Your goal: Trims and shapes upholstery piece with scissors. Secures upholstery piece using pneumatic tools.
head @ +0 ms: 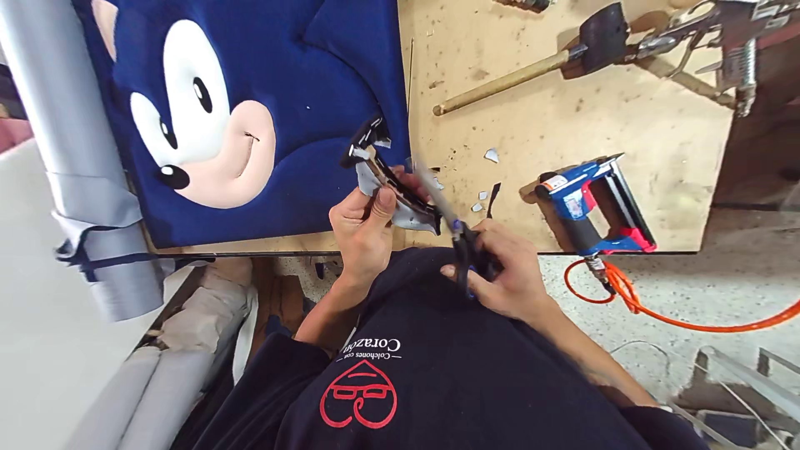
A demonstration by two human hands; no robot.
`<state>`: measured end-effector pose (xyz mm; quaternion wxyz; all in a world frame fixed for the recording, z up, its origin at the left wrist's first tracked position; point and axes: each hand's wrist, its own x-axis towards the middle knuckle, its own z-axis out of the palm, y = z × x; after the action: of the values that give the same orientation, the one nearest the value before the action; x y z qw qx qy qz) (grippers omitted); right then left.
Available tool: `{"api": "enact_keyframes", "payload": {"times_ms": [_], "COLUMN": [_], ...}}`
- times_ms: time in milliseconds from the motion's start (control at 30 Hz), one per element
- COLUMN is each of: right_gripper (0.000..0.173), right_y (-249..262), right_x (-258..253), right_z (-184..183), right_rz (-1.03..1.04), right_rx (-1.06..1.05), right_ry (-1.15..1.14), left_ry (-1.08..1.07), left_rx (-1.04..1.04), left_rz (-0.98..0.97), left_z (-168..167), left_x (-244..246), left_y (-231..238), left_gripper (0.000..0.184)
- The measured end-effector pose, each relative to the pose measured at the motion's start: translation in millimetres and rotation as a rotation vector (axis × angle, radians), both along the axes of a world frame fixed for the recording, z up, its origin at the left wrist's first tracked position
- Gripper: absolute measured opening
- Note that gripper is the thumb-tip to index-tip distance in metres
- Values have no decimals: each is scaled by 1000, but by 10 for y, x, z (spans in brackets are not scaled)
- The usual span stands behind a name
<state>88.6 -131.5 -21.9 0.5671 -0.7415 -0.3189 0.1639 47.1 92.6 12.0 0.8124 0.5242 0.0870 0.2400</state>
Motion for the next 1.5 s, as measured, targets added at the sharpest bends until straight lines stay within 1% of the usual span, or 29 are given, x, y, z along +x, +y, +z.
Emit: {"api": "enact_keyframes", "payload": {"times_ms": [67,100,167,200,233,300,400,467,533,567,667,767,833,900,1000,1067,1133,1200,1267,1300,1333,1367,1433,1500], "right_gripper": [36,33,32,32,34,38,38,37,36,35,31,34,31,28,33,36,44,47,49,45,39,32,25,24], "right_y": [-82,-128,-195,-217,-240,-265,-237,-204,-198,-207,-233,-206,-171,-150,-168,-199,-225,-221,-204,-188,-167,-152,-158,-194], "right_x": [26,59,145,185,217,255,257,253,267,280,305,307,335,352,364,352,339,359,361,355,369,395,452,474], "right_z": [-85,-132,-229,-315,-423,-685,-1046,-1153,-1134,-1084,-858,-601,-598,-742,-962,-1006,-932,-704,-440,-351,-310,-323,-460,-521], "right_rz": [-136,-216,-350,-388,-409,-425,-422,-402,-387,-389,-395,-385,-403,-426,-429,-381,-290,-223,-196,-201,-206,-203,-178,-177], "right_rx": [-39,-119,-366,-483,-578,-699,-755,-769,-745,-701,-508,-440,-462,-527,-642,-744,-871,-945,-902,-864,-842,-836,-840,-775], "right_ry": [-48,-103,-198,-203,-172,-76,-62,-74,-66,-54,-51,-2,-12,7,63,29,-32,-57,-58,-72,-90,-104,-102,-104], "left_ry": [20,33,70,88,102,122,111,80,50,39,23,13,8,23,41,40,65,103,147,170,188,203,226,235], "left_rx": [-95,-136,-216,-240,-255,-257,-249,-246,-244,-241,-242,-273,-306,-320,-323,-327,-311,-297,-306,-318,-330,-339,-348,-340], "left_rz": [-26,-42,-90,-117,-140,-170,-189,-200,-204,-206,-194,-212,-231,-232,-241,-260,-264,-259,-249,-246,-241,-237,-229,-228], "left_z": [22,28,34,33,31,36,60,67,65,57,46,33,25,45,93,110,105,69,34,25,16,11,19,52], "left_x": [13,16,12,10,10,15,13,-8,-28,-31,-27,-24,2,16,23,5,-28,-40,-51,-53,-42,-26,-3,29], "left_y": [41,64,104,120,125,109,72,64,59,59,66,79,69,45,42,70,94,107,91,76,60,45,14,-2], "left_gripper": [24,25,27,28,28,30,29,27,26,25,23,23,24,25,28,29,30,31,31,30,30,30,29,28]}}
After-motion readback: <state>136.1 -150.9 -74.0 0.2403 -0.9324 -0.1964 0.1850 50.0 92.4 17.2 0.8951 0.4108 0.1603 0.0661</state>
